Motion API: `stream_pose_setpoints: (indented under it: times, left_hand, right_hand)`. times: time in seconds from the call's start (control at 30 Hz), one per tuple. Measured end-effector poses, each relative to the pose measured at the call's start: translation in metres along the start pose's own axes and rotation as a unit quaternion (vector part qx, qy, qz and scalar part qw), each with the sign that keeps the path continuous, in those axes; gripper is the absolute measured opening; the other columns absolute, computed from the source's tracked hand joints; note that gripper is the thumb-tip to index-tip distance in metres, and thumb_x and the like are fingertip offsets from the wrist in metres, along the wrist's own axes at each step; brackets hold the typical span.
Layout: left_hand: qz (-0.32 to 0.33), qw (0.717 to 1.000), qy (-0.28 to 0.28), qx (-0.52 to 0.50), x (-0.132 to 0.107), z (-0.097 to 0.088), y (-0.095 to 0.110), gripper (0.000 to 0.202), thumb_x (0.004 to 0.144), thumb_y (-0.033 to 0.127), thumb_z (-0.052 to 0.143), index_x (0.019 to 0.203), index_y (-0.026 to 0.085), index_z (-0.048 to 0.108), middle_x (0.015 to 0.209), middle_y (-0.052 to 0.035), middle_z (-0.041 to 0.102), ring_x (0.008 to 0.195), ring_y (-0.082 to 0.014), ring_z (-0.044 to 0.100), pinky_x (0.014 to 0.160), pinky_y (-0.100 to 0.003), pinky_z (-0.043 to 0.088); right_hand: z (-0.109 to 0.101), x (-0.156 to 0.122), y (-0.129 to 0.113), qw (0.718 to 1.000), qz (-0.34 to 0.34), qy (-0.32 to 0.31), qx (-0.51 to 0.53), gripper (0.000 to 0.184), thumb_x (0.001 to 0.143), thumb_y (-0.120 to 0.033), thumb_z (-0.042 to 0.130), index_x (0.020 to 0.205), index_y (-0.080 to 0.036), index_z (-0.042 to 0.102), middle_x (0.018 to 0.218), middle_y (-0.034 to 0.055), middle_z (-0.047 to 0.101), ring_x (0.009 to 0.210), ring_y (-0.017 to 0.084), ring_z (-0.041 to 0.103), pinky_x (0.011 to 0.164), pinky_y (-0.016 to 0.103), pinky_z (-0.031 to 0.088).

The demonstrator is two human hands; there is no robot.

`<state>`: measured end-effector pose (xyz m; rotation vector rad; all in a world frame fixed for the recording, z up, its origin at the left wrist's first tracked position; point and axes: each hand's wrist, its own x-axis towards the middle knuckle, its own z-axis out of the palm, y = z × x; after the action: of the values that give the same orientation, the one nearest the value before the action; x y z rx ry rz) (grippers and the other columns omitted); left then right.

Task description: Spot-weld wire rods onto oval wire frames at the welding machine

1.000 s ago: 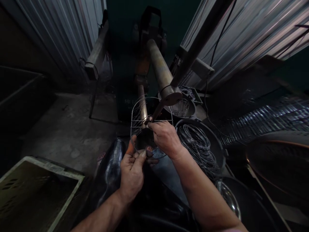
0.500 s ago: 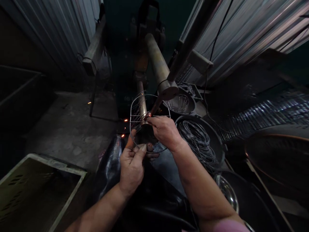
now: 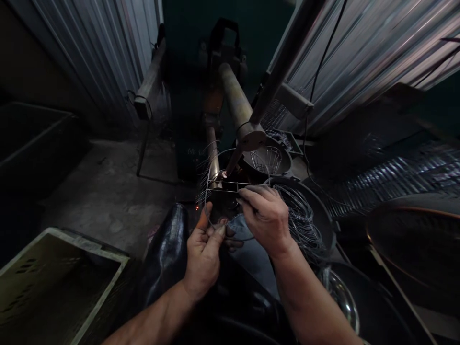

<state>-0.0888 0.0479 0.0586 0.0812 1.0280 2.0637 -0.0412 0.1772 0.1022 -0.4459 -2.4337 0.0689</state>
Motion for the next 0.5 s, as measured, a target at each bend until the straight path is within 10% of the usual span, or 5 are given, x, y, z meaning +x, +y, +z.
stream_pose_setpoints:
  times: [0.5]
  left_hand:
    - [0.072,0.997,0.019,0.012,0.008,-0.002,-0.001,0.064,0.076,0.022,0.061,0.134,0.025,0.034,0.065,0.0035,0.061,0.064,-0.0148,0.064,0.060,-0.028,0.053]
  right_hand:
    - [0.020,0.014,0.017,0.996,0.025,-0.032,-0.075,0.019,0.080,-0.015,0.050,0.082,-0.024,0.066,0.085,0.0026,0.063,0.080,0.017,0.049,0.070,0.031,0.030]
